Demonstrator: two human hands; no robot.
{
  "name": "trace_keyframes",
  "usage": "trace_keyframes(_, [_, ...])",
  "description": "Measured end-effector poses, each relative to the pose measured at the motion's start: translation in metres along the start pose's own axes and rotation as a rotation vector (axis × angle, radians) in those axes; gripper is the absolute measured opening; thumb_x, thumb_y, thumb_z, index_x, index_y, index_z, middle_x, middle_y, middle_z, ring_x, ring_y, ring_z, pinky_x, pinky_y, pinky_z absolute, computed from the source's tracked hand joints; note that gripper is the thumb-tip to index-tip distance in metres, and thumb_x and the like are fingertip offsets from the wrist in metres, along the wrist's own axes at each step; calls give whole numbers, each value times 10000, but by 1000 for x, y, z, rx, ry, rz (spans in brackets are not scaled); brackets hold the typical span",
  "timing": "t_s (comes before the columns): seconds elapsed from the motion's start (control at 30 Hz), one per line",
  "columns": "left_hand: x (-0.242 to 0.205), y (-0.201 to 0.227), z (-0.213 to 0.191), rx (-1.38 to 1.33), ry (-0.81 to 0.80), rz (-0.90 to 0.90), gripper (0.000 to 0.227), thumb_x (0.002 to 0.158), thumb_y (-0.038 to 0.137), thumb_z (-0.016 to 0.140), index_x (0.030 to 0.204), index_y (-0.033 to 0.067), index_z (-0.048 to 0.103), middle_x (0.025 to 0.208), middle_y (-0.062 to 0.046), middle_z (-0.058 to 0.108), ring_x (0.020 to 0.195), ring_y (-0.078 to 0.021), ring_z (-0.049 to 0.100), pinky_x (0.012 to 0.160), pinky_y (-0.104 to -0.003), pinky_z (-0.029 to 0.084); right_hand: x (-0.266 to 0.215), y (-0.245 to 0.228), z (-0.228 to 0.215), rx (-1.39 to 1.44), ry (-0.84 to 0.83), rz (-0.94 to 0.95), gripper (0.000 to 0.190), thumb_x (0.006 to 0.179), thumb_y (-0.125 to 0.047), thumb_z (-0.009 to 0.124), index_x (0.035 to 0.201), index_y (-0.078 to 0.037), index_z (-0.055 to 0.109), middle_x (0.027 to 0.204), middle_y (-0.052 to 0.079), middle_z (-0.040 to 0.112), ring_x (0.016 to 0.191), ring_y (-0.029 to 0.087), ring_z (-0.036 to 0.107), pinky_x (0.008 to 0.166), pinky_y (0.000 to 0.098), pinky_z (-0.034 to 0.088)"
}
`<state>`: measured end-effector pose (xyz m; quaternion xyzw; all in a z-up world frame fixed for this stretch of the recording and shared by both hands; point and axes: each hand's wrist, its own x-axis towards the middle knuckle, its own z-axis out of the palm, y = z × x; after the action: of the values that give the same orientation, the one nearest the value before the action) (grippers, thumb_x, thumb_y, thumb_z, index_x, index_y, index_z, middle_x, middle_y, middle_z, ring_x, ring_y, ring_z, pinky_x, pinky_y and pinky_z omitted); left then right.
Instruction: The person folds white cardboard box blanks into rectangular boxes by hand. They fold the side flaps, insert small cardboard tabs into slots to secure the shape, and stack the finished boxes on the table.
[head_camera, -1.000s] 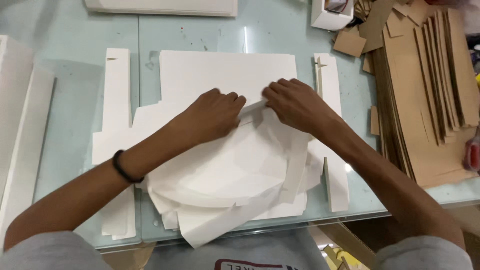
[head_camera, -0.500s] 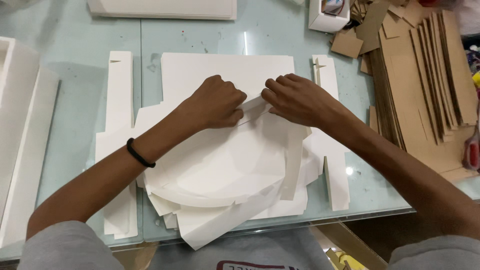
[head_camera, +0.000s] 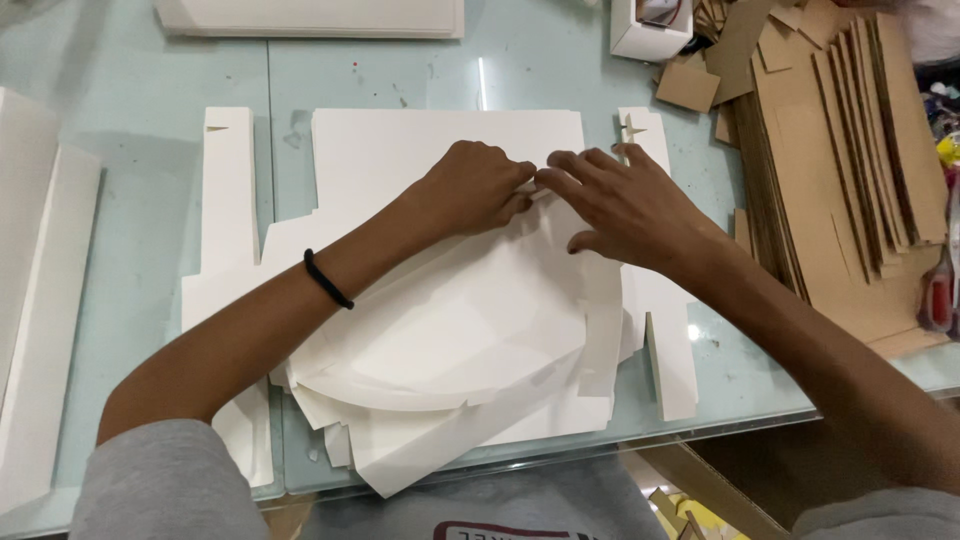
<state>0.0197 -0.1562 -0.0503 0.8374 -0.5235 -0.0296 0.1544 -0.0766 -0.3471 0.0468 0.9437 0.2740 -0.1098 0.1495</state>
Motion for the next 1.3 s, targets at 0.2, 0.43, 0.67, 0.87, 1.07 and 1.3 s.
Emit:
trace_keyframes(0.2, [0,-2,10,-21,-10,-18,348,973,291,625,1217,50,686,603,-170,676,575,-366,720,667,-490,599,4,2,12,-44,-69,-31,879,830,-479,766,1564,-197,373,1419,80,590,1213,259,672,1137,511,447])
trace_keyframes(0.43, [0,-1,13,23,-23,-27,423,998,312,605,1361,99,639,624,-165,693,573,-341,718,709,-474,588,-18,-4,19,60,10,11,663,872,-238,710,1491,-362,506,1572,177,384,1247,422,647,1172,580,406])
trace_keyframes(0.67, [-4,10,-4,61,-106,-91,534,981,401,640,1460,173,572,693,-164,720,683,-363,746,808,-486,563,-35,1,32,-152,148,60,528,888,-424,670,1406,-434,566,1504,143,541,1383,406,565,1153,642,364])
trace_keyframes(0.87, [-3,24,6,99,-140,-172,705,886,520,745,1473,183,550,756,-174,729,778,-372,751,876,-539,523,-42,1,28,-146,38,119,414,959,-436,598,1365,-359,623,1494,116,588,1371,382,587,1152,667,345])
trace_keyframes(1.07, [-8,29,5,64,-131,-241,650,868,538,767,1270,36,666,723,-174,714,730,-359,744,898,-537,505,-36,-7,20,120,-53,161,456,1003,-393,565,1452,-314,581,1510,134,541,1364,370,571,1150,633,366])
trace_keyframes(1.3, [-2,24,9,147,-105,-169,493,1033,353,591,1398,22,568,672,-139,693,677,-343,732,795,-475,522,-31,-11,-1,607,-60,240,529,999,-356,577,1514,-242,532,1594,210,429,1338,462,546,1128,669,388])
